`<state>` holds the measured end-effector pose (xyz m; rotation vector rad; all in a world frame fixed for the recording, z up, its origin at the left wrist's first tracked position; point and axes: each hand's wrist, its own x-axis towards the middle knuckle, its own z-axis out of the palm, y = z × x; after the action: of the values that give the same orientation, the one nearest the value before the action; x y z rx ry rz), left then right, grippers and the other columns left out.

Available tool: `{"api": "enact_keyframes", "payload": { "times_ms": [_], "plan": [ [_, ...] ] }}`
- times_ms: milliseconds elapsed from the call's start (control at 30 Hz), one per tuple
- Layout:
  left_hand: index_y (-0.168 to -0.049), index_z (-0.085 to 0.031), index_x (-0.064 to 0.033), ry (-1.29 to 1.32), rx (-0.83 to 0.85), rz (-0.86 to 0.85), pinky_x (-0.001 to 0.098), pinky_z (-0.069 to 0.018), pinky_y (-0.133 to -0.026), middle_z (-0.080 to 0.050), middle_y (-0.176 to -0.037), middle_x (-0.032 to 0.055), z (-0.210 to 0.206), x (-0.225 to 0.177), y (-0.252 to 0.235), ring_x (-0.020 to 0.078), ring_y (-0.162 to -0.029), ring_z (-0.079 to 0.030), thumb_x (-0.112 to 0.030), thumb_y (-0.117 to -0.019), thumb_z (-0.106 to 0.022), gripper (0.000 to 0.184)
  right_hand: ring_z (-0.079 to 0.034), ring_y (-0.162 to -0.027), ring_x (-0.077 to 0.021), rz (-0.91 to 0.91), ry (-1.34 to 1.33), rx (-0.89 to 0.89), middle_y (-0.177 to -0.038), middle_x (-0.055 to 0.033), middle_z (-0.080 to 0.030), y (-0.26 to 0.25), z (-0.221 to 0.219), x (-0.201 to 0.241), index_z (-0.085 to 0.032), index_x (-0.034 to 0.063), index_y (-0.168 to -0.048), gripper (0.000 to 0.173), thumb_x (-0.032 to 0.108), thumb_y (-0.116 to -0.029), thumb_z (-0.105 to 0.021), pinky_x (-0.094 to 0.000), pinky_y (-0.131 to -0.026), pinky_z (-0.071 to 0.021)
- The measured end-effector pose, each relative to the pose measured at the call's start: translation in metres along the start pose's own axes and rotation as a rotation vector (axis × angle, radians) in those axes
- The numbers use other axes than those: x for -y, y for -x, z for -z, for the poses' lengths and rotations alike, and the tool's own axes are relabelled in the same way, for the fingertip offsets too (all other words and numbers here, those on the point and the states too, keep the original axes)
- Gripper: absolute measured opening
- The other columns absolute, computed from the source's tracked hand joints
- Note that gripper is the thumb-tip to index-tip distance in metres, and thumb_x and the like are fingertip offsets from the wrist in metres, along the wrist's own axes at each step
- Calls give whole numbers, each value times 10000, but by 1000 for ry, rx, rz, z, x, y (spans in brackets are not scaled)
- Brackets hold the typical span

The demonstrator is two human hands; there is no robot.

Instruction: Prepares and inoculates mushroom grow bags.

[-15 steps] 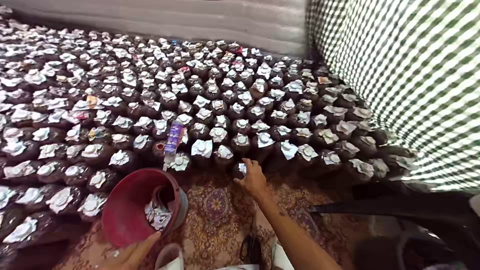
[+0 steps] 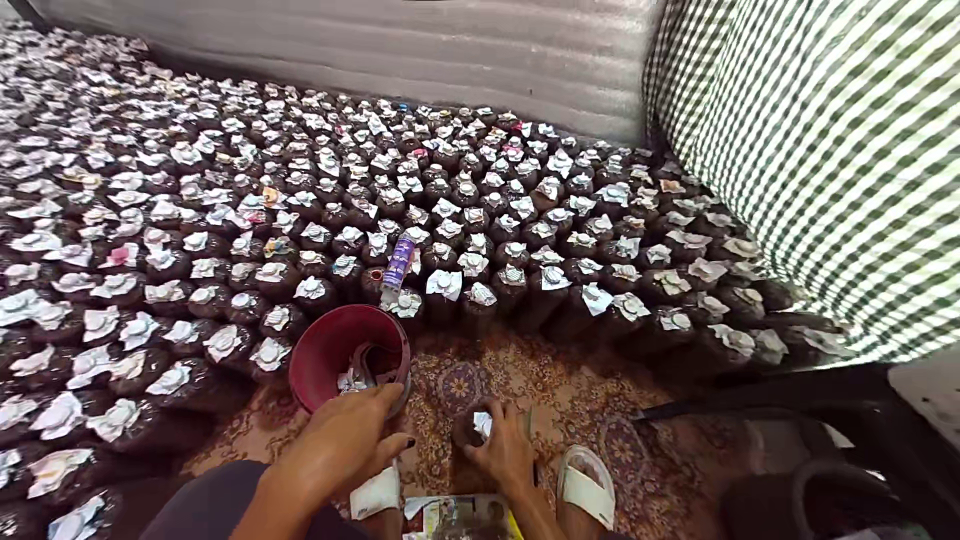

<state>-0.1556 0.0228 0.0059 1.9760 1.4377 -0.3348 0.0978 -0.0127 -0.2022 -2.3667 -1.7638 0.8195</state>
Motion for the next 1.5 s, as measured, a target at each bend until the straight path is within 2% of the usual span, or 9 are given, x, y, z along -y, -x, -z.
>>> {"api": "enact_keyframes", "payload": {
  "times_ms": [67,233,333,433,633,833,1033,1367,1500],
  "plan": [
    [-1539,-454,-152,74,10,-68,550,-456,-1087,-632,-1376,124,-11,-6,-7,313,-1259,-611,-441,-1014,-602,617,-534,-1290,-432,31,33,-10,-1456,-201,-513,3,-8,3,-522,216,-1474,931,407,-642,-893,-583,-914,-540],
    [-1406,-615,-135,287,-75,-140,496,-486,-1071,-639,-1359,122,-74,-62,-51,283,-1228,-630,-275,-1037,-557,400,-469,-1392,-419,51,-138,159,-1620,-228,-310,-8,15,-18,-231,170,-1640,1295,366,-596,-972,-557,-1038,-508],
    [-1359,-644,-75,357,-137,-91,468,-473,-1087,-629,-1343,161,-125,-80,-93,294,-1234,-617,-198,-1011,-578,375,-451,-1398,-418,47,-325,141,-1566,-251,-388,-1,42,-32,-431,89,-1552,901,152,-749,-834,-543,-1125,-430],
    [-1319,-666,-41,330,-257,-51,513,-472,-1079,-633,-1321,207,-168,-73,-114,349,-1226,-616,-237,-959,-672,410,-589,-1293,-337,-8,-342,39,-1400,-193,-603,30,65,-14,-651,87,-1365,388,176,-991,-605,-514,-1093,-478],
    [-1172,-723,9,167,-450,-263,630,-539,-902,-649,-1178,299,-187,-52,-127,449,-1038,-670,-103,-857,-760,336,-595,-1242,-383,-9,-334,77,-1454,-185,-544,26,24,5,-717,81,-1237,316,170,-937,-672,-609,-981,-520],
    [-1167,-705,13,44,-413,-168,643,-515,-897,-647,-1187,284,-181,-54,-121,465,-1088,-644,-51,-879,-667,297,-553,-1284,-396,10,-343,125,-1457,-203,-530,37,42,23,-694,5,-1226,334,123,-914,-681,-600,-1002,-492],
    [-1076,-703,23,29,-525,-196,627,-535,-802,-672,-1079,246,-185,-51,-115,429,-978,-677,-54,-839,-684,249,-578,-1261,-380,36,-330,90,-1432,-204,-548,38,36,25,-669,11,-1264,372,97,-902,-680,-561,-986,-514],
    [-1126,-704,-38,43,-500,-34,617,-554,-752,-688,-1127,198,-180,-66,-108,403,-981,-697,-52,-829,-740,299,-546,-1307,-360,116,-231,165,-1490,-171,-512,28,31,21,-725,43,-1195,323,116,-881,-698,-543,-1035,-495],
    [-1178,-716,-57,26,-497,17,577,-566,-800,-697,-1175,180,-180,-76,-104,385,-1023,-700,-71,-900,-681,280,-593,-1253,-339,127,-171,115,-1398,-182,-578,30,34,20,-722,35,-1201,302,85,-918,-631,-496,-1028,-514]
  ]
}}
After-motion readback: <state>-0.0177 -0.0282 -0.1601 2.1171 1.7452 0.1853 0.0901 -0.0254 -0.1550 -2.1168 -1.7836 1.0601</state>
